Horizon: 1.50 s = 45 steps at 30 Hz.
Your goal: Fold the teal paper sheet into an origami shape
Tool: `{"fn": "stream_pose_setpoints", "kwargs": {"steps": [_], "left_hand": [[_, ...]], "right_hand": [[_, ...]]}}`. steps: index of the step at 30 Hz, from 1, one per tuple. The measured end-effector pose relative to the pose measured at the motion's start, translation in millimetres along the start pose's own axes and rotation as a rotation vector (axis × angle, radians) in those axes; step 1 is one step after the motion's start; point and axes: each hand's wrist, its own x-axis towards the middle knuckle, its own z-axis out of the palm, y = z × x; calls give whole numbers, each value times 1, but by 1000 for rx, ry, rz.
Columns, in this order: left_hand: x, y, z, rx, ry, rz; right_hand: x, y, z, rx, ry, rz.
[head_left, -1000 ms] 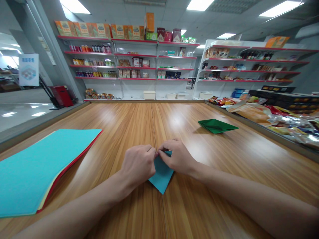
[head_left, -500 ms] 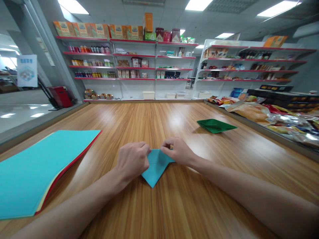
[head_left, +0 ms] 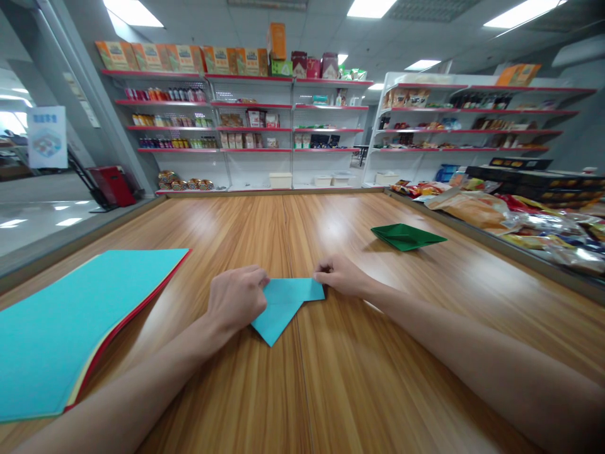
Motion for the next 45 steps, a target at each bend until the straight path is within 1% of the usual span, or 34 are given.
{"fn": "stream_pose_setpoints", "kwargs": {"steps": [3, 5, 8, 10, 11, 12, 13, 14, 16, 19, 22, 26, 31, 34, 38, 40, 42, 45], "left_hand": [[-2, -1, 1, 2, -22, -43], [-2, -3, 0, 10, -36, -77], [-1, -4, -2, 19, -39, -121], [-1, 0, -5, 1, -28, -116], [-1, 3, -6, -12, -20, -97], [-2, 8, -7, -29, -13, -69], [-2, 13, -8, -36, -8, -34], [-3, 18, -8, -35, 4, -1], [-5, 27, -8, -22, 31, 49], [-9, 34, -9, 10, 79, 95], [-11, 34, -10, 30, 107, 124], [-12, 31, -10, 25, 108, 139], [-11, 27, -10, 23, 87, 102], [-9, 26, -12, 39, 91, 77], [-6, 21, -11, 62, 89, 52], [-5, 17, -9, 82, 87, 46], [-4, 13, -7, 101, 90, 40], [-4, 7, -6, 116, 107, 25]], "right_hand": [[2, 5, -4, -22, 32, -4], [3, 10, -9, -43, 85, 6], [4, 11, -14, -76, 227, 41], [1, 2, -11, -90, 337, 38], [-2, -5, -7, -88, 416, -15], [-5, -14, -2, -95, 453, -97], [-9, -24, 4, -115, 439, -169], [-12, -34, 11, -151, 413, -210], [-19, -52, 23, -213, 401, -237], [-22, -68, 32, -232, 383, -207], [-21, -71, 32, -181, 353, -154], [-19, -70, 29, -115, 316, -92], [-16, -64, 25, -118, 264, -71], [-14, -54, 20, -100, 259, -52], [-10, -36, 13, 4, 220, 8], [-8, -27, 9, 75, 177, 63], [-6, -19, 6, 169, 101, 112], [-3, -12, 1, 306, -10, 133]]}}
